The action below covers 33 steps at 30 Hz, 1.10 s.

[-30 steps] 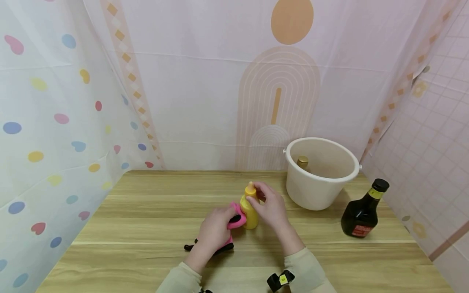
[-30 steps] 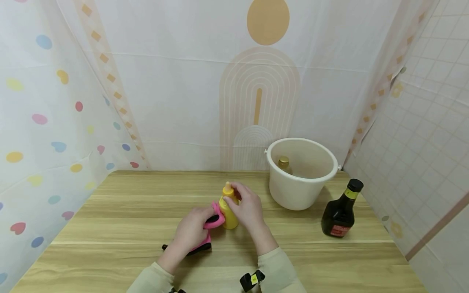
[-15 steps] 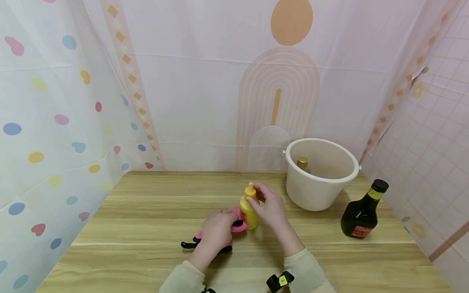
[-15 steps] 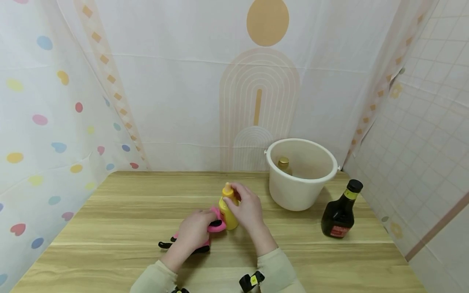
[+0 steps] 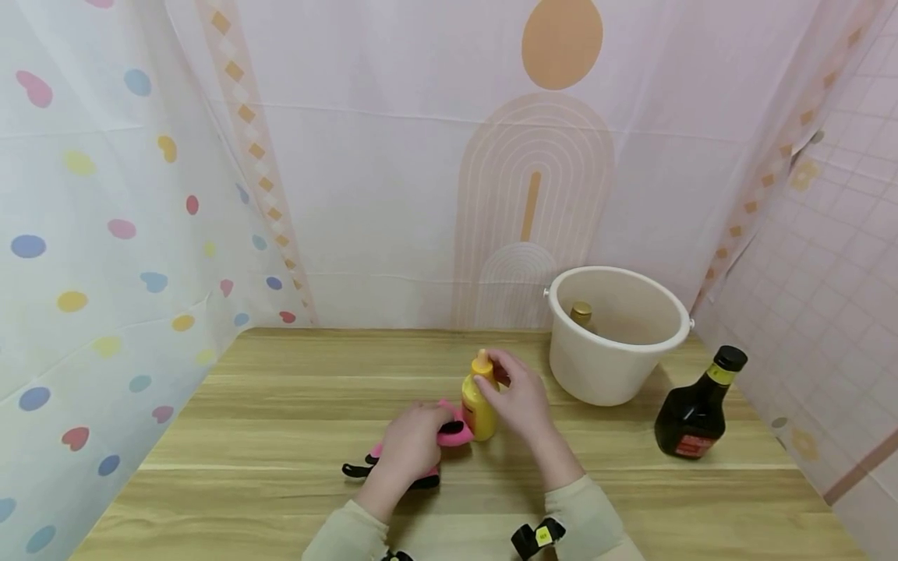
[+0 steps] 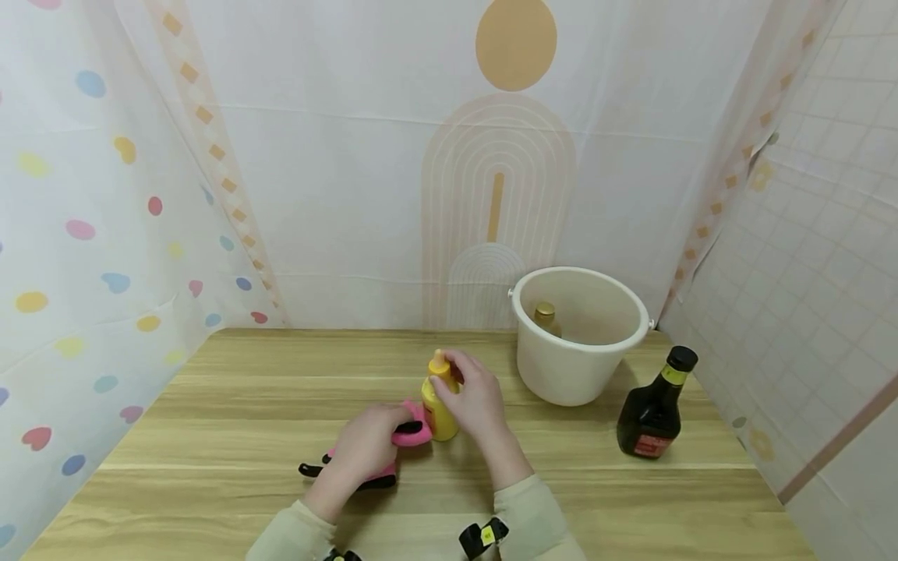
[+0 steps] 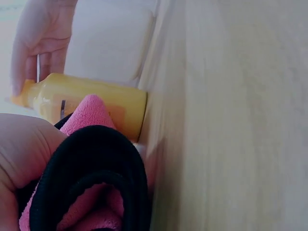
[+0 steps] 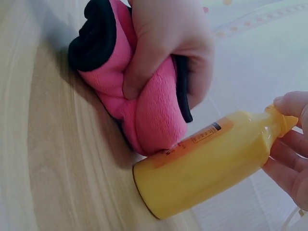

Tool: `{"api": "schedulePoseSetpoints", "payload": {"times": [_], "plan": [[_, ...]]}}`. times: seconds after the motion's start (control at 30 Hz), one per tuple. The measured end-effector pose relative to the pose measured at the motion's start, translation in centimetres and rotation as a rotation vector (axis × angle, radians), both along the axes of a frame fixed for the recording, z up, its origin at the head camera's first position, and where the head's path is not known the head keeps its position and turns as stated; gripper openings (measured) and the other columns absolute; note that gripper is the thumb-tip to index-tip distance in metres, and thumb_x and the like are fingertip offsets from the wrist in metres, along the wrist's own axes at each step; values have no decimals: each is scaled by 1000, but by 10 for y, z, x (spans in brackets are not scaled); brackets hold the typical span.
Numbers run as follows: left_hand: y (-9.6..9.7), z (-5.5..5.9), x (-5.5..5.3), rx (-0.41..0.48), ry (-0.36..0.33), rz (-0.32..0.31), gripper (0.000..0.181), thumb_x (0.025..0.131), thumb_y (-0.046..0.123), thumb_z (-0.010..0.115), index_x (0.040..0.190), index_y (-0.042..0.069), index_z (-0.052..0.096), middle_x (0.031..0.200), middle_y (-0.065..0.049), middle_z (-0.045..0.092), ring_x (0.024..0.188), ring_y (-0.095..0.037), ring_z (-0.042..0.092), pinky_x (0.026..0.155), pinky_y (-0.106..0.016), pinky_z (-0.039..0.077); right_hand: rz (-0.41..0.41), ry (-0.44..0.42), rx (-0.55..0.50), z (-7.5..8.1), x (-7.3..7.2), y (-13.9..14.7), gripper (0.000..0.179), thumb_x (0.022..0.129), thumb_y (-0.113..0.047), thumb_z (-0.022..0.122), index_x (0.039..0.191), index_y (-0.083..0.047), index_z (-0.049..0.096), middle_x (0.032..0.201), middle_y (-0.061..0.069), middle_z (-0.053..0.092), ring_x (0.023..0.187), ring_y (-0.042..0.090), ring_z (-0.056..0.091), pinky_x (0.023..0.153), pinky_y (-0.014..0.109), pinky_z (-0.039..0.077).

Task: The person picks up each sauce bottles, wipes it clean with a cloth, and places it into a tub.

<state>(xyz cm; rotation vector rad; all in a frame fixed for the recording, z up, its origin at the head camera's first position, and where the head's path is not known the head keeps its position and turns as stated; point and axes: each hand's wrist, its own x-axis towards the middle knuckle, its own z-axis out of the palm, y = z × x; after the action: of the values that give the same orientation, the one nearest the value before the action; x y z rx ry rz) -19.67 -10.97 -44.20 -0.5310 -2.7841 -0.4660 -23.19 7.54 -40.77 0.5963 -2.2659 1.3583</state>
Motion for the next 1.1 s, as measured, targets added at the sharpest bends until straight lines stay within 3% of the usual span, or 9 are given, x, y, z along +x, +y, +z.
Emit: {"api": "schedulePoseSetpoints", "payload": {"times": [0.2, 0.4, 0.73, 0.97, 1.1], "plan": [[-8, 5, 2, 61, -29, -9, 46, 63, -19, 62, 84, 21, 69, 80, 7, 64, 70, -10, 55, 57, -30, 46, 23, -21, 16, 1, -1, 3, 32, 87, -3, 74, 118, 0, 65, 111, 14, 66, 101, 29, 66, 87, 37, 54], [-17, 11, 2, 189, -80, 19, 44, 68, -13, 66, 93, 23, 70, 86, 8, 65, 75, -13, 55, 62, -33, 48, 41, -14, 24, 0, -3, 7, 32, 87, -3, 74, 118, 1, 65, 109, 14, 62, 99, 28, 64, 87, 36, 55], [-24, 19, 2, 381, -69, 58, 59, 66, -14, 68, 121, 7, 70, 112, -10, 70, 97, -26, 64, 80, -46, 52, 154, -34, 3, 2, -9, 15, 34, 87, 5, 69, 121, 3, 64, 113, 17, 64, 104, 32, 63, 90, 38, 53], [-23, 25, 2, 490, -49, 68, 49, 65, -15, 68, 106, 10, 72, 102, -7, 71, 89, -23, 63, 81, -46, 52, 259, -91, 12, 8, -13, 24, 34, 91, 7, 63, 125, 6, 61, 121, 21, 64, 110, 36, 61, 93, 44, 51], [-21, 27, 2, 523, -62, 79, 52, 65, -16, 67, 110, 8, 72, 107, -10, 71, 94, -24, 63, 83, -46, 52, 297, -159, 24, 10, -17, 28, 35, 94, 4, 61, 129, 5, 60, 126, 20, 63, 116, 34, 59, 96, 45, 49]]}}
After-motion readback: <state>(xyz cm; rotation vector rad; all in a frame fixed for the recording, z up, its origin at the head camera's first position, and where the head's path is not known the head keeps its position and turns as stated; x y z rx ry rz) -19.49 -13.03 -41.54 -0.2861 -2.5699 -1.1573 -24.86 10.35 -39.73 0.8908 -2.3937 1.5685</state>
